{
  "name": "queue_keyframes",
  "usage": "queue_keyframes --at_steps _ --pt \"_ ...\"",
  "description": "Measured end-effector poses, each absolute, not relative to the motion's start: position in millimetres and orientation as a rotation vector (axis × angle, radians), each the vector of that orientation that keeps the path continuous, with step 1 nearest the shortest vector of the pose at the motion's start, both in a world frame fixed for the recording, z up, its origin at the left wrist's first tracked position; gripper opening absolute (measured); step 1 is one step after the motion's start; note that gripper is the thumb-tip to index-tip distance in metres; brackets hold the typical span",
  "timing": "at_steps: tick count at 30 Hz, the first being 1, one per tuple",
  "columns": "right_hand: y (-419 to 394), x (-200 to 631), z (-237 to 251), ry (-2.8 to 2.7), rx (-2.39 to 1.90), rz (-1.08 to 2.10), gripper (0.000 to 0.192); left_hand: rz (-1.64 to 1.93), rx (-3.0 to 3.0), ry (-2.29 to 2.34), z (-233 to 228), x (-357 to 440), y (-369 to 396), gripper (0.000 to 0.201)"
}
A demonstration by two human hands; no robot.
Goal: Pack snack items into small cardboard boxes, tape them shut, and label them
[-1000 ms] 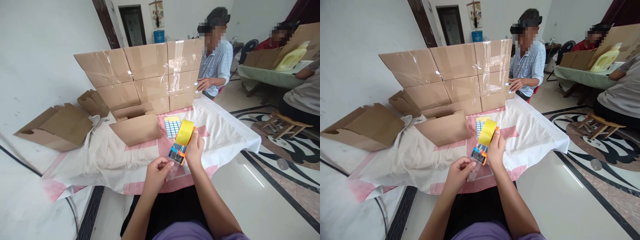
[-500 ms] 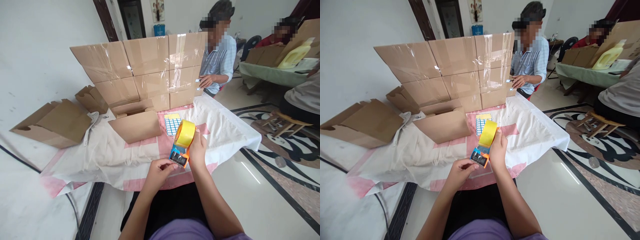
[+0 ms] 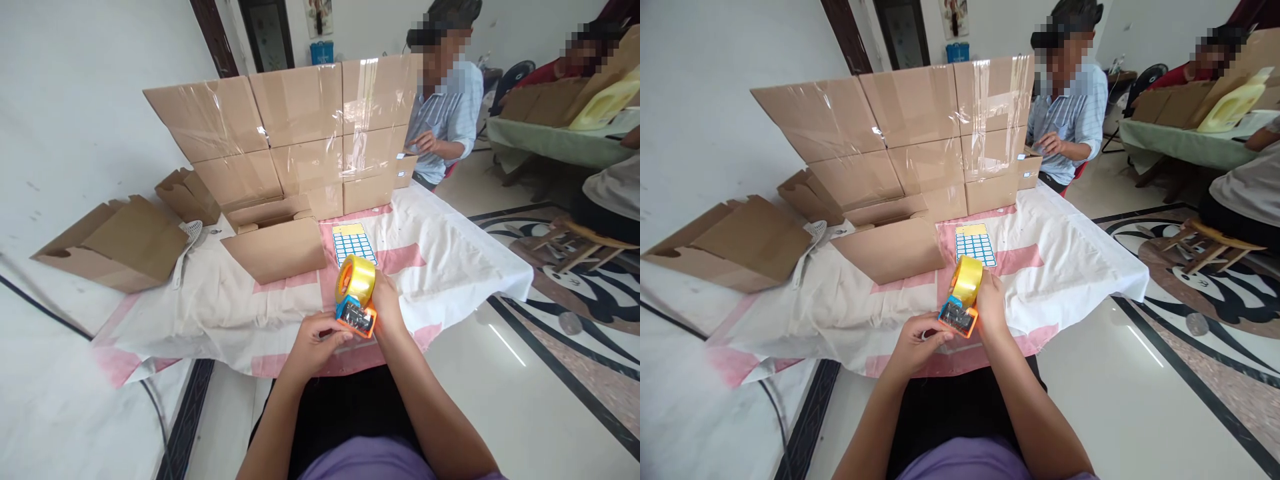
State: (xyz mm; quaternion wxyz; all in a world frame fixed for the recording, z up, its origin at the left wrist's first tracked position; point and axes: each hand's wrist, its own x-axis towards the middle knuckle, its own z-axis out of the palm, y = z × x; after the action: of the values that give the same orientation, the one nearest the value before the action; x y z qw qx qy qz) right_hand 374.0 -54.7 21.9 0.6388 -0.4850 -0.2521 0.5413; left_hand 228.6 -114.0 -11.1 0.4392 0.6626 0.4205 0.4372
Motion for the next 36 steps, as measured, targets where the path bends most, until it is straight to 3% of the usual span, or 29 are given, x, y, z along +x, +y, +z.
queue_keyframes --at_steps 6,12,16,23,28,32,36 --pt "-57 374 21 -0.609 -1.082 1.216 0.028 1.082 1.57 1.147 -16 226 -115 0.024" --pt "-7 425 26 -0.717 -0.956 0.934 0.051 1.202 1.429 1.23 -7 216 -119 0.024" --pt "57 478 20 -0.943 -1.104 0.655 0.044 1.317 1.328 1.294 -3 212 -119 0.027" --pt "92 529 24 -1.088 -1.282 0.634 0.022 1.431 1.238 1.342 -4 205 -112 0.029" --pt "41 471 39 -1.259 -1.271 0.428 0.025 1.418 1.289 1.384 -1 199 -113 0.029" --pt "-20 388 60 -2.172 -0.779 0.574 0.013 1.39 1.353 1.41 0 193 -117 0.03" --pt "-52 346 79 -2.43 -0.716 0.442 0.005 1.389 1.474 1.464 2 186 -122 0.03"
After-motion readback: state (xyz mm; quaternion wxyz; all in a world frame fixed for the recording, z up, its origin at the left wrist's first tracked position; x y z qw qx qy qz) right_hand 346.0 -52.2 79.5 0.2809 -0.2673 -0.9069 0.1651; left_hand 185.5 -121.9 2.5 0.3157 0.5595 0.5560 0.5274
